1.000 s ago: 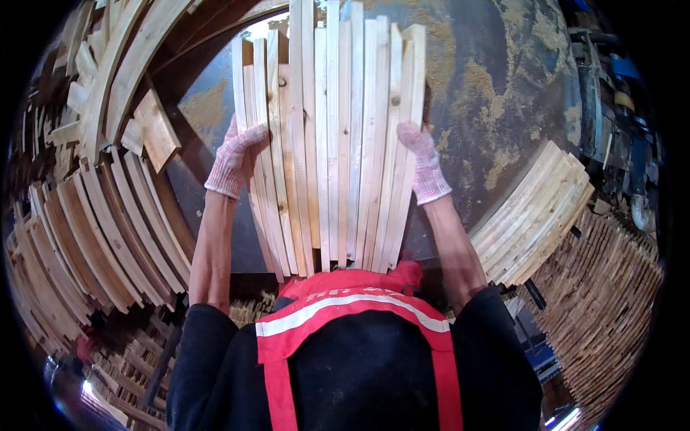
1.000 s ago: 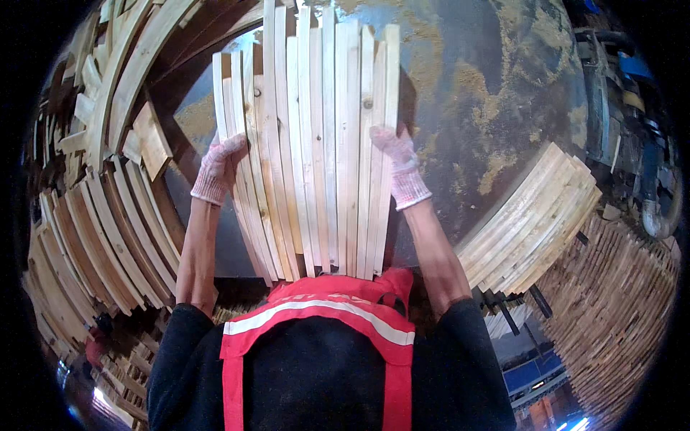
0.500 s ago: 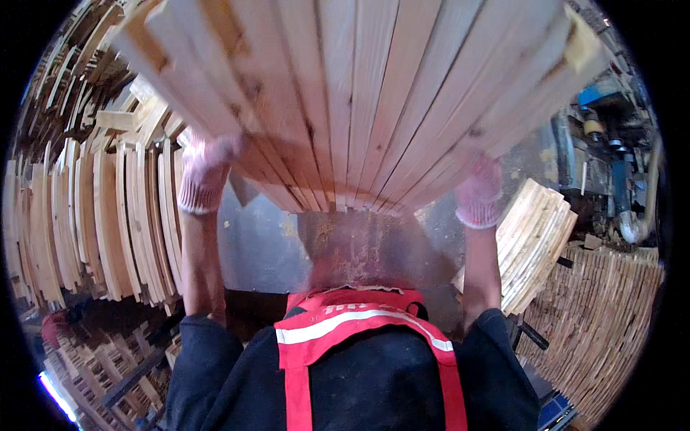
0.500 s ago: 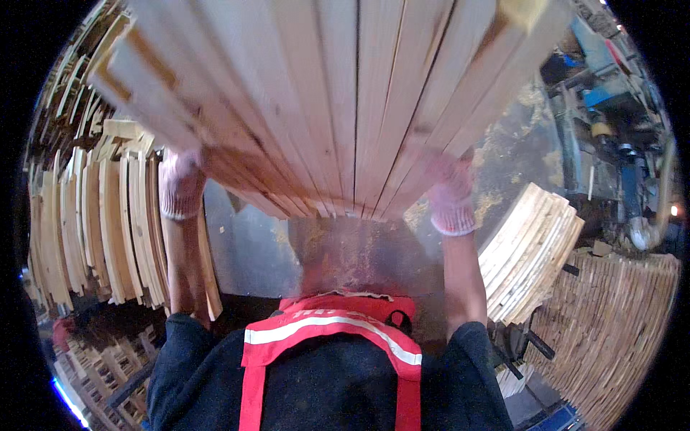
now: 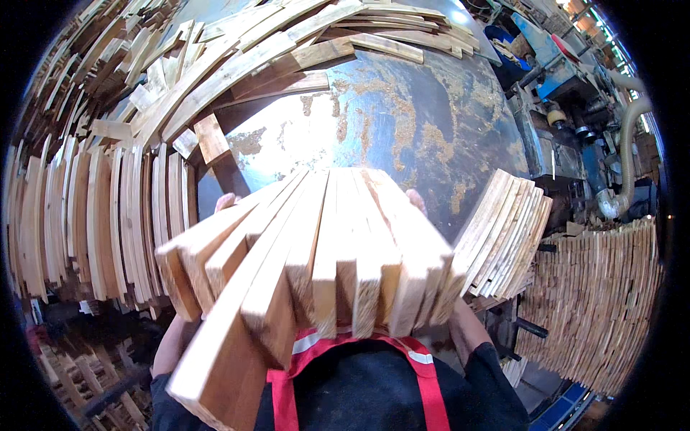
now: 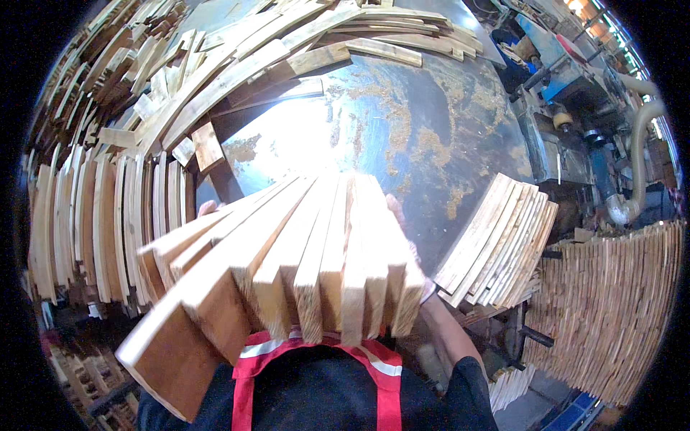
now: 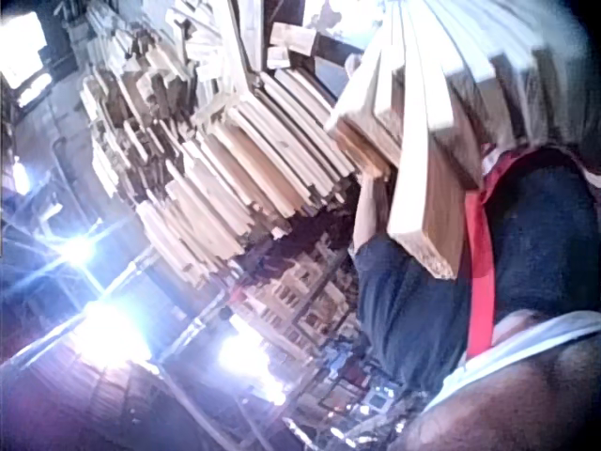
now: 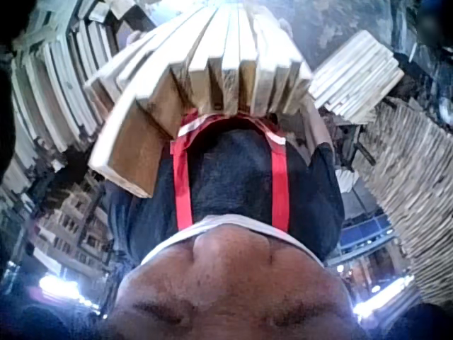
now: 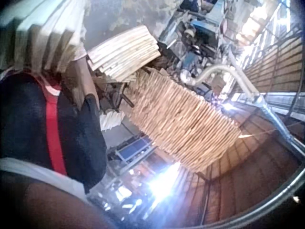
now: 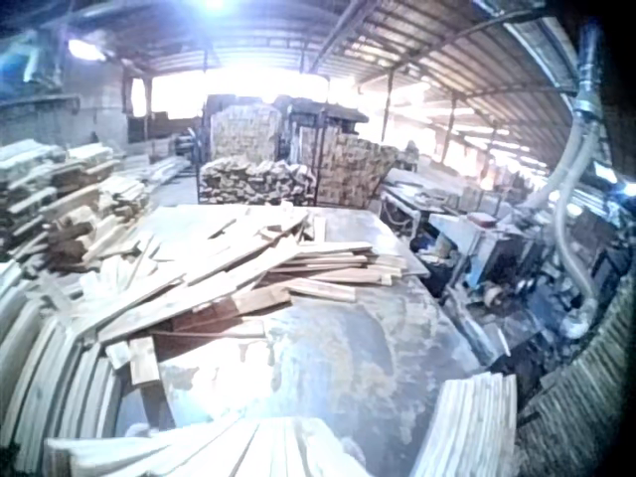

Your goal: The person gathers loose wooden planks from a large pile on a metal table and arranges them into neat stacks. They repeatedly lift the planks, align them, and place them onto a growing stack, occasionally moving the entire stack to a different location on the table.

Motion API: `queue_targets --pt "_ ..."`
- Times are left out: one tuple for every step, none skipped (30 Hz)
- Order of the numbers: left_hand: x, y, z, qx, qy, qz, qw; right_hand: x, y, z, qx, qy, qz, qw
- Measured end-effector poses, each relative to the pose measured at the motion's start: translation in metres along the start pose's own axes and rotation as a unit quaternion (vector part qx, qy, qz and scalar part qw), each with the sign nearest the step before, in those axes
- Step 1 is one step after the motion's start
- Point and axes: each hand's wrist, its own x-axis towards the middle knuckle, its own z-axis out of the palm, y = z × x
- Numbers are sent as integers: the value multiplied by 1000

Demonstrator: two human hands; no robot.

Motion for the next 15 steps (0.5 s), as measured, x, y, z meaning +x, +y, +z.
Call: queue_targets --pt "5 -7 2 37 -10 -1 999 -1 -1 11 4 -20 -12 1000" --pt "7 -12 5 78 -4 0 997 4 -4 26 14 -48 -33 998" --pt "31 -22 11 117 -18 19 993 2 -10 34 16 -55 -51 997" --pt "26 -23 17 167 6 19 986 9 -19 55 34 -93 -75 992" --pt "32 -29 22 208 23 30 977 15 -29 70 52 -114 -97 987" --pt "43 -36 28 247 43 45 967 20 -39 83 69 -130 -114 982" --pt "59 -49 34 283 66 62 955 24 -47 90 84 -140 -128 978" --pt "75 -59 36 314 87 78 942 28 -55 97 103 -147 -138 974" --pt "89 -70 41 339 108 92 930 30 -61 99 120 -149 -146 971" --pt "103 -85 41 363 127 104 917 32 -63 104 136 -151 -152 967" --pt "109 -98 43 381 152 113 905 33 -68 105 151 -157 -160 963" --pt "111 -110 43 399 175 120 892 31 -71 106 162 -162 -167 959" --pt "120 -113 51 422 185 132 877 28 -68 98 150 -154 -165 963" --pt "131 -114 56 459 195 131 857 28 -67 89 131 -145 -163 967" --pt "126 -122 60 501 201 104 836 20 -76 86 -12 -163 -156 974"
